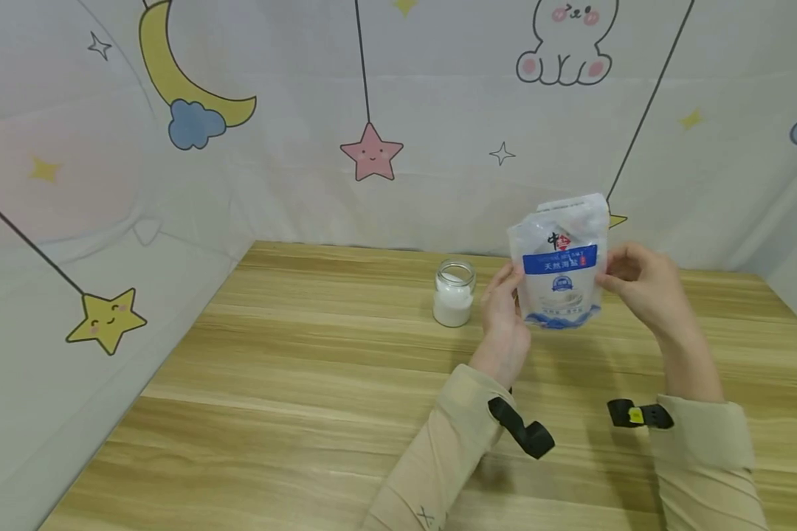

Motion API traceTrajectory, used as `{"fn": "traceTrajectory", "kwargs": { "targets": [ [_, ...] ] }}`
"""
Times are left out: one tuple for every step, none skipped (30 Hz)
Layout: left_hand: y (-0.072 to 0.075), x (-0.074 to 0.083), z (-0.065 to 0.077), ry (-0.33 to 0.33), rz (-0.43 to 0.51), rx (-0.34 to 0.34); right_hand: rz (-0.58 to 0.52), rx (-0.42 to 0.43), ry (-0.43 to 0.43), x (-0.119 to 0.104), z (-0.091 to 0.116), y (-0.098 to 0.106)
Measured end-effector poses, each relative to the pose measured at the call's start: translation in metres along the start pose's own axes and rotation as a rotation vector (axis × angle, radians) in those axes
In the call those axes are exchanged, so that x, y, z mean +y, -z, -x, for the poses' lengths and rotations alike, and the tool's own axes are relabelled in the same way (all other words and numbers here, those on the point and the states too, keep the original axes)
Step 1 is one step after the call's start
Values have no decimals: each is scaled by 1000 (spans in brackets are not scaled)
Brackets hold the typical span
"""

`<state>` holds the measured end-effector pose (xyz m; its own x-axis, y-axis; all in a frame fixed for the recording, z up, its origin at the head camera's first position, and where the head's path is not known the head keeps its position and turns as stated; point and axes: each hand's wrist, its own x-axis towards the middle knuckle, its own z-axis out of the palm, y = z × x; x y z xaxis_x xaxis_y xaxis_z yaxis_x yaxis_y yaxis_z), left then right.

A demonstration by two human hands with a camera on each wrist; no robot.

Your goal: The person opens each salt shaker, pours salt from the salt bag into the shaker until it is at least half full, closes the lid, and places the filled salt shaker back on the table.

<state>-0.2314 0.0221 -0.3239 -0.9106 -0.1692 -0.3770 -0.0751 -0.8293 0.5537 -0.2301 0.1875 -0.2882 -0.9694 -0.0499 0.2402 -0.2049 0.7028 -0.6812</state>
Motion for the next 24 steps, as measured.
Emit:
{"fn": "traceTrajectory", "kwargs": {
  "targets": [
    [1, 0, 0, 5, -5, -6, 7, -5, 1, 1, 0, 0],
    [1, 0, 0, 7, -6, -9, 15, -9, 2, 2, 0, 1],
    [1, 0, -1, 12, -11, -13, 20, -16, 1, 3, -1, 1],
    [2, 0, -1, 18, -12, -18, 26, -22, 1, 4, -1, 1],
    [2, 0, -1, 23, -13, -22, 29, -29, -2, 5, -1, 1],
    [2, -1, -1, 30, -13, -25, 31, -38, -5, 6, -1, 2],
    [2, -1, -1, 33, -11, -27, 34, -46, -9, 7, -1, 2],
    [2, -1, -2, 36, -7, -29, 34, -55, -11, 9, -1, 2],
    [2, -1, -2, 38, -5, -31, 33, -64, -14, 10, -1, 2],
    [1, -2, -2, 39, -1, -35, 34, -73, -18, 11, -1, 2],
    [1, -2, -2, 40, 0, -38, 32, -84, -26, 11, -1, 2],
    [1, -2, -3, 38, 1, -38, 30, -94, -33, 12, -1, 2],
    [1, -2, -3, 36, 1, -40, 30, -103, -40, 13, -1, 2],
    [2, -2, -3, 33, -1, -41, 26, -114, -48, 13, -1, 2],
    [2, -2, -3, 32, -4, -42, 25, -124, -59, 14, -1, 2],
    [2, -2, -3, 30, -10, -40, 22, -136, -69, 14, -1, 1],
    [2, -3, -3, 26, -15, -37, 19, -147, -81, 15, -1, 1],
    [3, -3, -3, 24, -23, -34, 18, -156, -89, 15, -1, 1],
    [3, -3, -3, 24, -32, -32, 18, -165, -97, 16, -1, 1],
    [3, -3, -3, 24, -42, -28, 17, -176, -104, 16, -1, 1],
    [3, -4, -3, 25, -54, -25, 18, -187, -110, 17, -1, 1],
    [3, -4, -3, 24, -68, -19, 21, -198, -115, 17, 0, 1],
    [3, -4, -3, 25, -83, -13, 30, -209, -121, 18, 0, 1],
    [3, -5, -3, 25, -103, -8, 42, -218, -123, 19, 0, 1]
  ]
}}
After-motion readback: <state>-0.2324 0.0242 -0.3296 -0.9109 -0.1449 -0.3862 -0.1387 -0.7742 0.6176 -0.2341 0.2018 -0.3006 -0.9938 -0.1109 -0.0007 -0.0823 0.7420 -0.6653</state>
